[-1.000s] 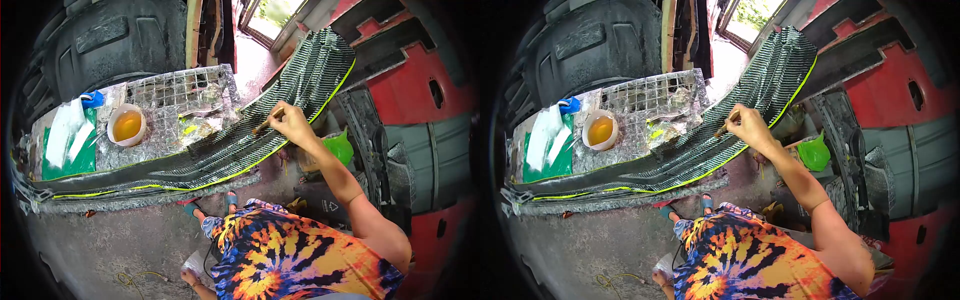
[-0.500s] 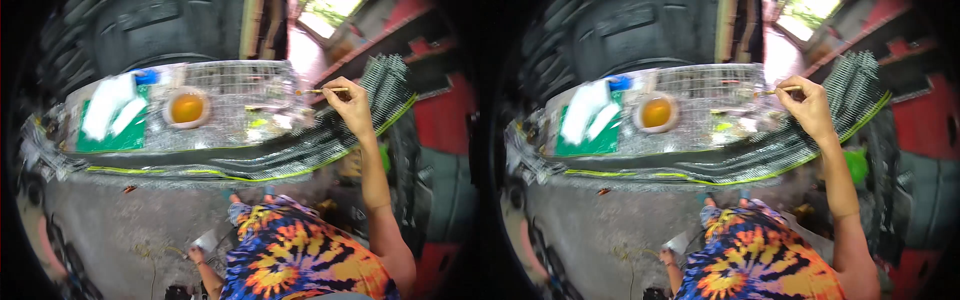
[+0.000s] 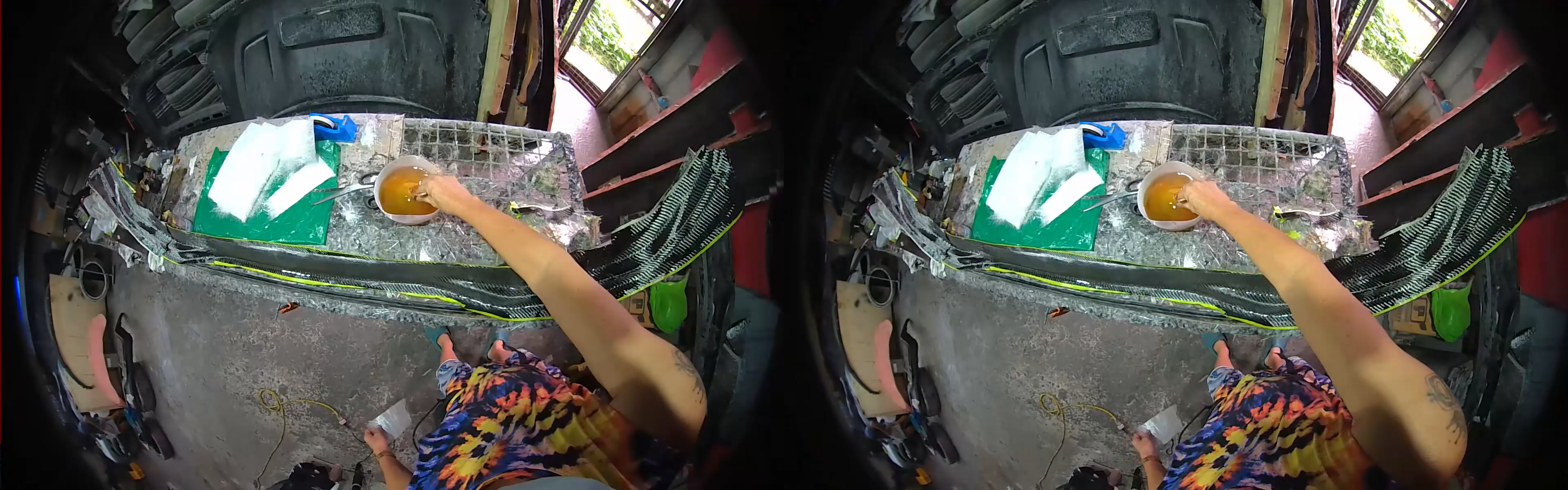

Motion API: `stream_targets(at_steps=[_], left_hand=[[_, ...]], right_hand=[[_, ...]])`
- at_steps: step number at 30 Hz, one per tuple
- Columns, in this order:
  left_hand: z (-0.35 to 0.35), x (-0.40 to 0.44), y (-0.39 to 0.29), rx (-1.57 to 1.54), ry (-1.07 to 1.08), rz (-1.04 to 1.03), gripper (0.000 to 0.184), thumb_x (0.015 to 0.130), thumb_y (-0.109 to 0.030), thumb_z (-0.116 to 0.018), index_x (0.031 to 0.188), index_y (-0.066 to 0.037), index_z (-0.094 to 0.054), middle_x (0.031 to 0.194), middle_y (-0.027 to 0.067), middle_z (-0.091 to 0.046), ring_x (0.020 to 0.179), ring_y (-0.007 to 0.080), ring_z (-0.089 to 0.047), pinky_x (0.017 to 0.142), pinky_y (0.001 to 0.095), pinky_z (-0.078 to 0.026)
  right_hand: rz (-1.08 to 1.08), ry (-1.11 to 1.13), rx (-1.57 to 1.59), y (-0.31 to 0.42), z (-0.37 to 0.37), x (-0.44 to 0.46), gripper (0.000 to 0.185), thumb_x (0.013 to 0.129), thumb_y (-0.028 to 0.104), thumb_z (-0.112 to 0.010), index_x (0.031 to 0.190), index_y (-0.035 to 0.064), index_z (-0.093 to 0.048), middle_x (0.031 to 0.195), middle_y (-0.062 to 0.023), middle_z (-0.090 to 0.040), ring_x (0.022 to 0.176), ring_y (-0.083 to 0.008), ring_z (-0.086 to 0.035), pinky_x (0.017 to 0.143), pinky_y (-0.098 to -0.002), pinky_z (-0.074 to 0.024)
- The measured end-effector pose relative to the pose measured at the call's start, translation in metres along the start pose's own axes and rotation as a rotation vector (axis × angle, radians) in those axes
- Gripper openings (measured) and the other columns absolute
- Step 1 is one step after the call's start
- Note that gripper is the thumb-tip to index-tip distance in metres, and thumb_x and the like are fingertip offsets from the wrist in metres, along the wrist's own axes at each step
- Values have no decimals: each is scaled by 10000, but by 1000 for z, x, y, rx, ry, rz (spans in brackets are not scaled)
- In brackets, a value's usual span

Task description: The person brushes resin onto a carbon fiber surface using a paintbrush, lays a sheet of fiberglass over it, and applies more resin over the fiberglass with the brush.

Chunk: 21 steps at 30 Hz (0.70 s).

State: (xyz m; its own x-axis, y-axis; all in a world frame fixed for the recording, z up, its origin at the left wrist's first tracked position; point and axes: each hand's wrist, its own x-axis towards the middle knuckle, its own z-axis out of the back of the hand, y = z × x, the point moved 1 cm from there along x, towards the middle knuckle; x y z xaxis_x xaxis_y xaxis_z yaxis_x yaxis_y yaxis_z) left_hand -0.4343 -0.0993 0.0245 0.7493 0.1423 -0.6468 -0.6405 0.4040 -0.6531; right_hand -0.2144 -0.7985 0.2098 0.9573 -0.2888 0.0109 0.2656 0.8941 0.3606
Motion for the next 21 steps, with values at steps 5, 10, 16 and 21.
stream_targets(at_steps=[5,10,16,21], left_hand=[[16,18,1,150,89,56,132,761,2,-628,726,-34,-506,659,31,-526,591,130,-478,505,308,-413],[-41,71,-24,552,161,-284,85,758,14,-633,765,0,-550,698,69,-573,631,151,-524,541,328,-457],[-87,126,-108,517,333,-334,77,757,20,-637,782,18,-565,719,84,-588,647,157,-538,560,330,-472],[-88,156,-169,550,395,-371,75,756,24,-641,796,32,-577,736,96,-601,660,161,-549,575,332,-483]], right_hand=[[-274,-96,331,11,25,-10,229,816,302,-614,909,118,-715,795,-140,-672,717,-311,-632,631,-410,-495],[-423,-590,593,18,132,-140,172,753,192,-647,757,22,-619,665,-174,-621,595,-297,-612,589,-381,-477],[-592,-905,926,46,214,-310,134,897,55,-567,998,13,-643,718,-9,-613,541,-32,-497,448,-200,-396],[-646,-1272,720,50,238,-397,192,941,104,-521,1110,32,-575,792,-11,-584,629,-40,-510,527,-205,-411]])
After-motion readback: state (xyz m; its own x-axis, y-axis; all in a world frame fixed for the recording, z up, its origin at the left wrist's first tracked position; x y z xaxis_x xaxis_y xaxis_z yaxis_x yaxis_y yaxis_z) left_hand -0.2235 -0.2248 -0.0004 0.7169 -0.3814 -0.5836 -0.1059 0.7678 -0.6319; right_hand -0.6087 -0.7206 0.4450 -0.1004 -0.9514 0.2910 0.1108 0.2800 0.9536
